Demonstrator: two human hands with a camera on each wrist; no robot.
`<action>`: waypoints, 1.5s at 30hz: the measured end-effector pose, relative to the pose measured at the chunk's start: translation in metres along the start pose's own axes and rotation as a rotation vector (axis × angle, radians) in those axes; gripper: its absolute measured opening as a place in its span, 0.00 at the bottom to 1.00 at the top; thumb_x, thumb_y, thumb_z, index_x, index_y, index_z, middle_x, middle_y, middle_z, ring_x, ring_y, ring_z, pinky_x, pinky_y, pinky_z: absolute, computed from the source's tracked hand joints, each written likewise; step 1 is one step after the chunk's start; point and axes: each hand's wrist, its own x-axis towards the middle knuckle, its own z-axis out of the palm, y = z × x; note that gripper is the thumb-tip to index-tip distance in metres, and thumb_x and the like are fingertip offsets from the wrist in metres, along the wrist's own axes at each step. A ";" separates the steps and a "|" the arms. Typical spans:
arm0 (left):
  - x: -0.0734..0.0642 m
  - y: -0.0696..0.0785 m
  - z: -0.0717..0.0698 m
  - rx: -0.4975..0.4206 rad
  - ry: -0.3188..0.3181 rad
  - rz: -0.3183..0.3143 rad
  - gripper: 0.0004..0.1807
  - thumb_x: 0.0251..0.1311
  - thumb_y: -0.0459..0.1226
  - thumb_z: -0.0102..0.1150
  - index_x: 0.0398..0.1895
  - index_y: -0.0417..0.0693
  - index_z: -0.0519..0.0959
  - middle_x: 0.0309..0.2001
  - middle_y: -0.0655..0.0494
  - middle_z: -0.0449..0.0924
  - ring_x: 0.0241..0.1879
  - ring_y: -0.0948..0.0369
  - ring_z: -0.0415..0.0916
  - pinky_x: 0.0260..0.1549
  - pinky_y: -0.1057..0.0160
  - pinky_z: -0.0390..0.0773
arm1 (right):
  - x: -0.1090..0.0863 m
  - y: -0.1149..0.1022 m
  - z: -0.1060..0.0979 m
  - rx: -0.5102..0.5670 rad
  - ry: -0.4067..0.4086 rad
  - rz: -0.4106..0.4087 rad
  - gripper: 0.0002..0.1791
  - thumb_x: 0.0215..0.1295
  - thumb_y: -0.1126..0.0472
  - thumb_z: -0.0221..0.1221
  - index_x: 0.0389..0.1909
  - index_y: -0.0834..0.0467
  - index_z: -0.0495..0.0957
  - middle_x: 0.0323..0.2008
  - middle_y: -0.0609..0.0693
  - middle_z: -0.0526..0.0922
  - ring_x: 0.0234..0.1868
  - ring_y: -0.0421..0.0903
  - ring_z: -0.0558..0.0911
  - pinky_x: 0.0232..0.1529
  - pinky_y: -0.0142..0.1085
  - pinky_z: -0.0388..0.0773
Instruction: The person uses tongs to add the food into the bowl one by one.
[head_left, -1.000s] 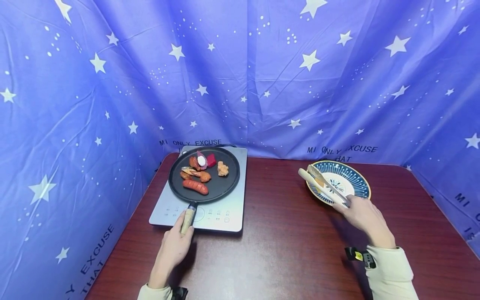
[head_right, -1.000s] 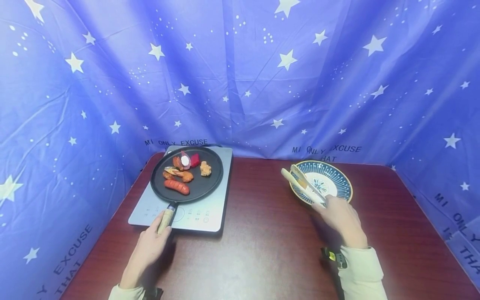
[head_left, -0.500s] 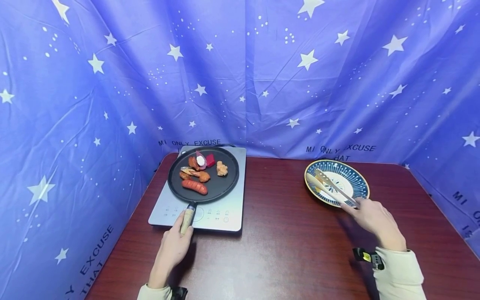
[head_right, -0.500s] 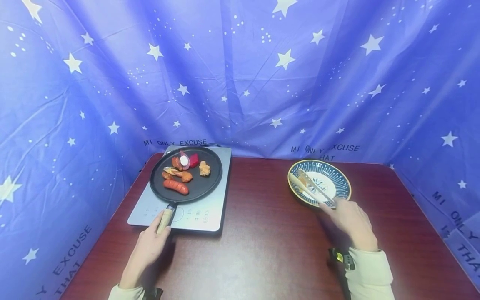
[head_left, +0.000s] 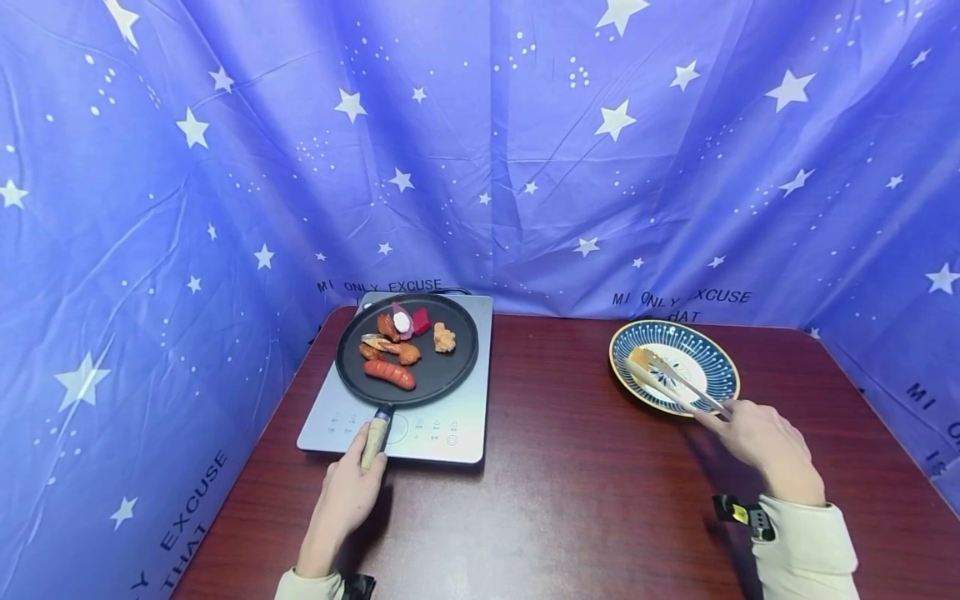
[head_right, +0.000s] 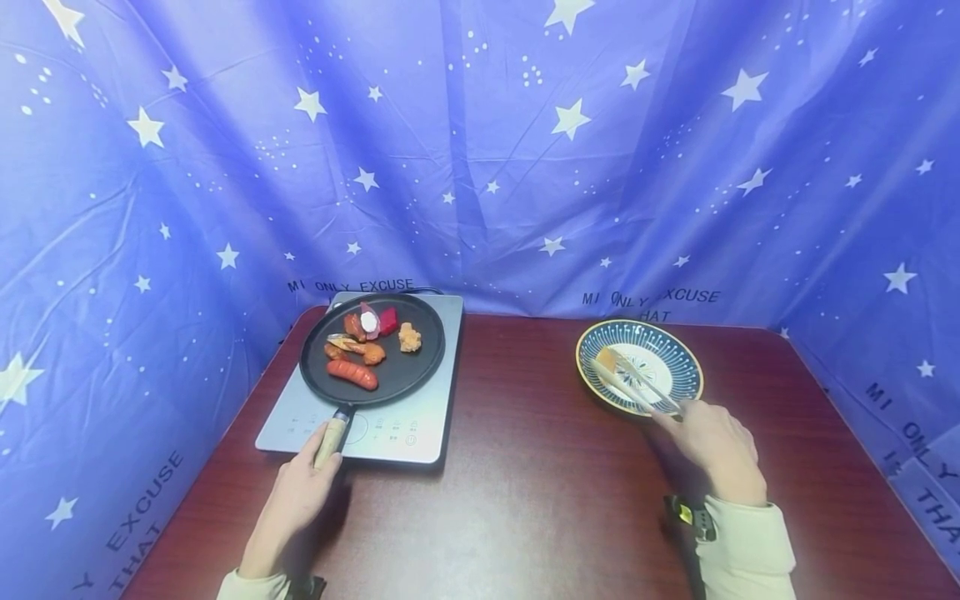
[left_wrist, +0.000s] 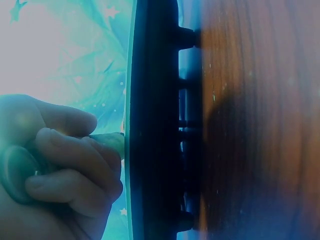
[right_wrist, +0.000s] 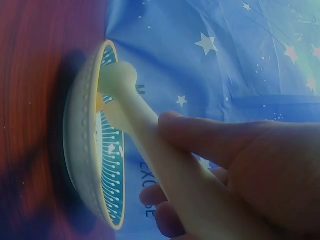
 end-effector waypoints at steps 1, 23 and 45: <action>0.000 0.000 0.000 0.001 0.000 0.000 0.32 0.63 0.41 0.52 0.70 0.45 0.61 0.49 0.33 0.76 0.31 0.53 0.74 0.33 0.48 0.72 | -0.001 0.000 -0.001 -0.003 -0.002 0.007 0.31 0.64 0.33 0.48 0.29 0.59 0.76 0.28 0.66 0.77 0.30 0.63 0.77 0.22 0.51 0.67; 0.001 -0.002 0.001 -0.001 0.002 -0.002 0.32 0.63 0.40 0.52 0.70 0.45 0.60 0.47 0.34 0.78 0.29 0.54 0.73 0.33 0.49 0.72 | 0.005 0.012 -0.001 0.022 -0.044 0.135 0.37 0.64 0.32 0.43 0.27 0.65 0.75 0.35 0.75 0.75 0.34 0.70 0.76 0.22 0.53 0.69; 0.002 -0.001 0.000 0.009 -0.002 -0.002 0.32 0.63 0.41 0.52 0.70 0.45 0.61 0.46 0.34 0.78 0.28 0.55 0.73 0.32 0.49 0.72 | 0.009 0.013 0.003 -0.005 -0.070 0.146 0.39 0.64 0.30 0.41 0.24 0.64 0.74 0.32 0.75 0.74 0.32 0.69 0.76 0.22 0.54 0.69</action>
